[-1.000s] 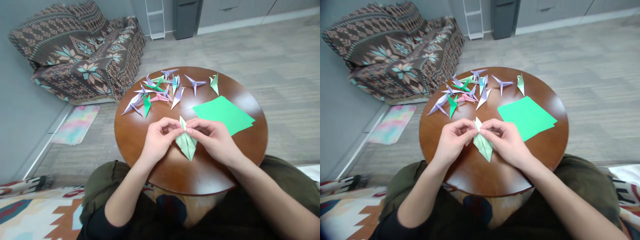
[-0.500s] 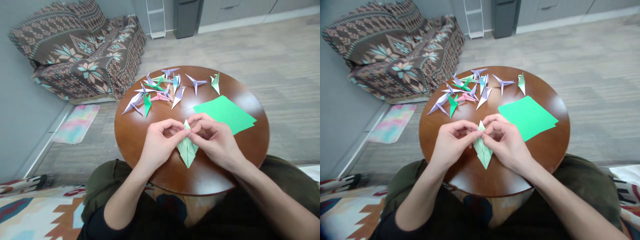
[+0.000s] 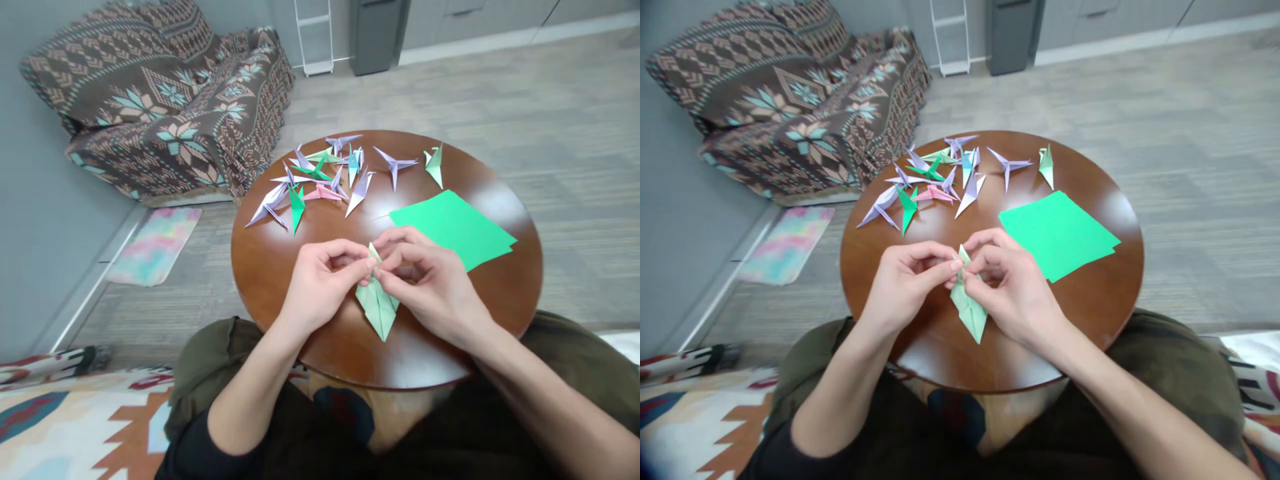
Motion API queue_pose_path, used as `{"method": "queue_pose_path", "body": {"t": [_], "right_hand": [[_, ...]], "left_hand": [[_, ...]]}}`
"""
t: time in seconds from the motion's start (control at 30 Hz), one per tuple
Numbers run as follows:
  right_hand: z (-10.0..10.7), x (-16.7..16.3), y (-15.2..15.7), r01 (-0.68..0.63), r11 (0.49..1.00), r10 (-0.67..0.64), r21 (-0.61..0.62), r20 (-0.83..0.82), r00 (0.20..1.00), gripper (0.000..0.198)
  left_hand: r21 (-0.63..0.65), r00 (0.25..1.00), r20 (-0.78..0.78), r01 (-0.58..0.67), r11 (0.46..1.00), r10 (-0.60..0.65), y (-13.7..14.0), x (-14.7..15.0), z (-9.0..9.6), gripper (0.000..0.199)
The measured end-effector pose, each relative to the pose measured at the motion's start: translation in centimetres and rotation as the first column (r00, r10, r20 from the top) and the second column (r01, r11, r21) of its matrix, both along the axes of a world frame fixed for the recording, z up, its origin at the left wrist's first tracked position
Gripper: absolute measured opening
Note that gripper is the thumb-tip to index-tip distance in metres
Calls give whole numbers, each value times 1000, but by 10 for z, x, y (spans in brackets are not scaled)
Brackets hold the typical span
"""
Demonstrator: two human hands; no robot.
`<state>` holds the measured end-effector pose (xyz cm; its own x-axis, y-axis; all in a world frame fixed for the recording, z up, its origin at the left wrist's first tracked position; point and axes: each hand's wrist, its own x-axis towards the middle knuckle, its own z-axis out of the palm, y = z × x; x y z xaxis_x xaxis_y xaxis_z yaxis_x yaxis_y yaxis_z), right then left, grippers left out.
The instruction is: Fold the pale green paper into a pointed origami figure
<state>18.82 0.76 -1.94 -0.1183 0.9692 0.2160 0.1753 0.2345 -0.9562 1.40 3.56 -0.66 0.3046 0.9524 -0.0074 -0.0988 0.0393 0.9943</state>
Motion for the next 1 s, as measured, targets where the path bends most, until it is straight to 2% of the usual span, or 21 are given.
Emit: {"method": "queue_pose_path", "body": {"t": [0.27, 0.47, 0.77, 0.9, 1.0], "right_hand": [[0, -1, 1, 3, 1000, -3, -15, 29, 1000, 16], [3, -3, -1, 2, 1000, -3, 8, 69, 998, 16], [3, -2, 0, -2, 1000, 2, -12, 1, 1000, 14], [4, -2, 0, 10, 999, -10, -35, 4, 1000, 17], [5, -3, -1, -9, 999, 10, -52, 21, 1000, 15]], "left_hand": [[-60, 1000, 12, 20, 998, -19, -1, 3, 0, 19], [-48, 998, 46, 36, 998, -33, -1, 1, 1, 15], [-89, 987, 158, 52, 995, -37, 1, 2, -8, 17], [-98, 991, 136, 30, 995, -16, 0, 5, -9, 24], [-109, 994, 106, 10, 994, 2, 1, 4, -9, 21]]}}
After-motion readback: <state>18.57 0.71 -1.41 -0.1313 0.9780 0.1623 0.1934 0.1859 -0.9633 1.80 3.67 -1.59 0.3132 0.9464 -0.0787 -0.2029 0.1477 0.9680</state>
